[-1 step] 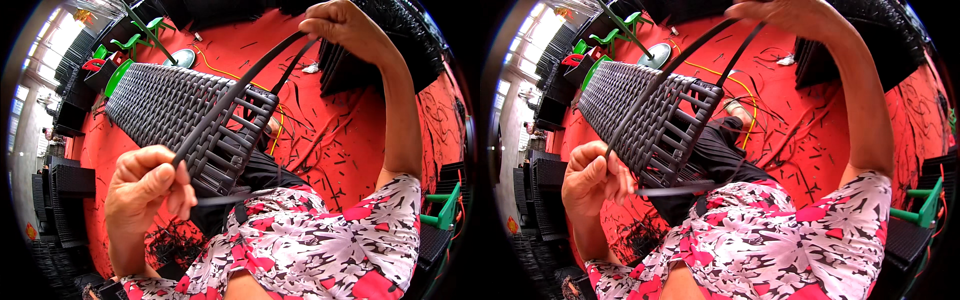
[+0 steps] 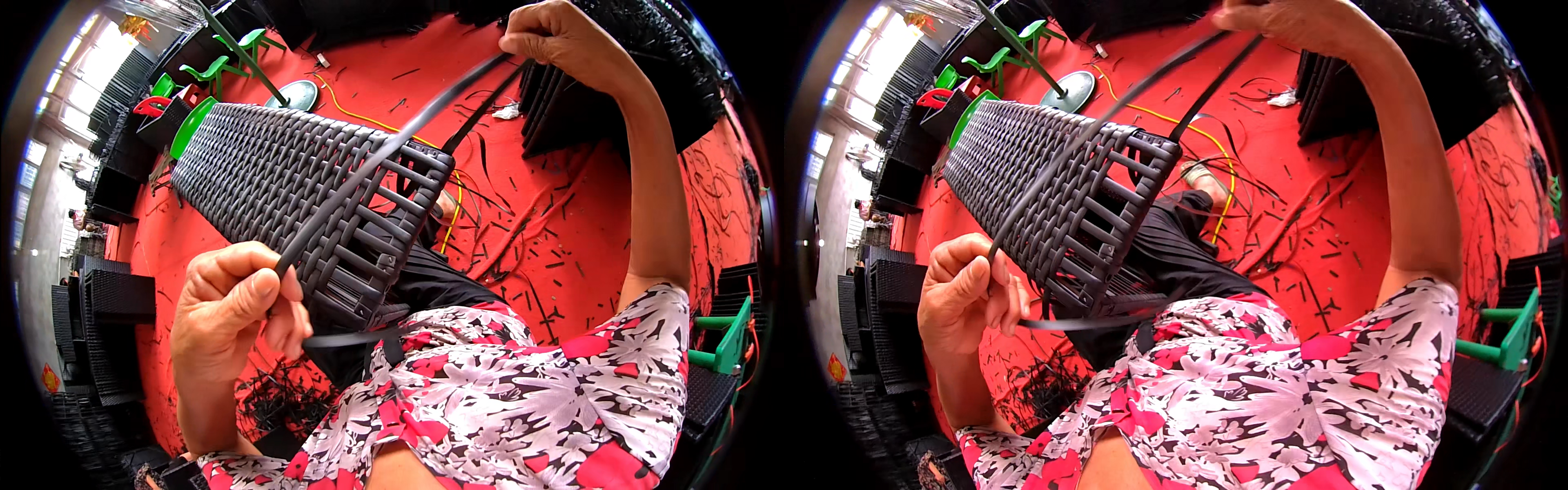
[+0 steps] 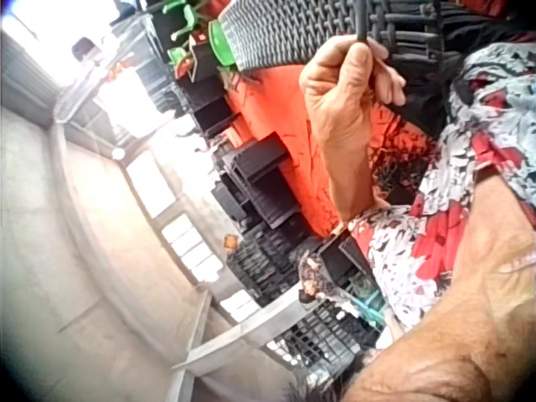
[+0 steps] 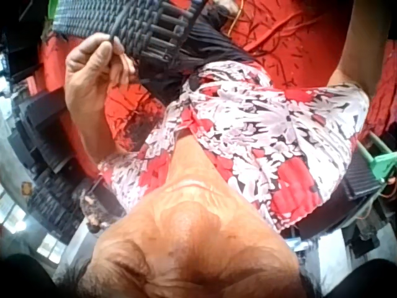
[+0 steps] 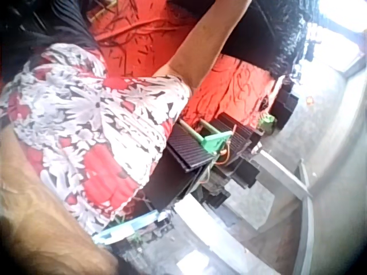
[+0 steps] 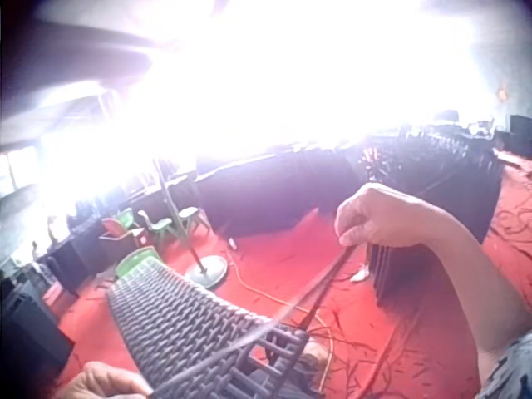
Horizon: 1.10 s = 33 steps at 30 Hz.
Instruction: The person weaves a black synthetic strip into the frame of a piece of furniture by hand, threading it through the existing weave and wrapping it around the edge.
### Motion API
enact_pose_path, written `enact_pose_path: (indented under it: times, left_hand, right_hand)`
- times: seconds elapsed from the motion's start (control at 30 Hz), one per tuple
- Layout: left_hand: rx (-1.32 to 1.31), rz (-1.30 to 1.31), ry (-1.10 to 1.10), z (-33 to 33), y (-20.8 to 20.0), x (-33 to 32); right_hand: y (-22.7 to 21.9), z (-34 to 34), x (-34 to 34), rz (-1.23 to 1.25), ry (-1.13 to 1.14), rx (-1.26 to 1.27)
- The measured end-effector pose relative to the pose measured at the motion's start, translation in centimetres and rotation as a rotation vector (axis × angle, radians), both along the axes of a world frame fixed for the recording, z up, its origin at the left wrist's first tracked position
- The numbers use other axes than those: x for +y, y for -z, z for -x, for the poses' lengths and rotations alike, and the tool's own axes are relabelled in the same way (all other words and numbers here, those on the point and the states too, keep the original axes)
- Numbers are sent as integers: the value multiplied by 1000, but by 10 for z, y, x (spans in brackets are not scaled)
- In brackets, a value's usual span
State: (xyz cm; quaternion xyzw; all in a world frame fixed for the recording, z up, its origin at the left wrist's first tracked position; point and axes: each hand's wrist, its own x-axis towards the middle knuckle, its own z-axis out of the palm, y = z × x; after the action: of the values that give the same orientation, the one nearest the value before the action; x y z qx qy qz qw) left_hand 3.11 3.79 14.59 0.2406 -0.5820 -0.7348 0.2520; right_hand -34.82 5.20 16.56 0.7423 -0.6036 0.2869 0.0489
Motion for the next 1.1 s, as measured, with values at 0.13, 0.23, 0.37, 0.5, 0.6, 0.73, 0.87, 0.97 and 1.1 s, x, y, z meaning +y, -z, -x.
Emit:
enact_pose_path:
  times: [0.13, 0.23, 0.37, 0.5, 0.6, 0.73, 0.87, 0.97, 1.1]
  left_hand:
    - [-155, 75, -27, 14, 0, -7]
    - [-245, 142, -63, 29, -8, 3]
    - [-261, 220, -68, 24, -15, 6]
    - [-131, 62, -44, 7, 6, -5]
    - [-205, 43, -39, 5, 0, -5]
    - [-254, 249, 12, 26, -12, 2]
    - [-203, 218, -28, 9, -1, -8]
    - [-205, 161, -73, 6, 4, -8]
    - [-311, 239, 22, 29, 0, -11]
  right_hand:
    - [6, -42, -9, 300, -323, -40]
    - [4, -106, 4, 154, -558, 192]
    - [3, -114, -3, -74, -756, 68]
    - [-16, -26, 15, -159, 31, 166]
    - [3, -45, 0, 463, -217, 374]
    - [4, -125, 5, 8, -697, 62]
    - [-15, -74, 6, -113, -510, 170]
    - [-13, -39, 14, -255, -49, 70]
    - [12, -92, 1, 51, -463, 129]
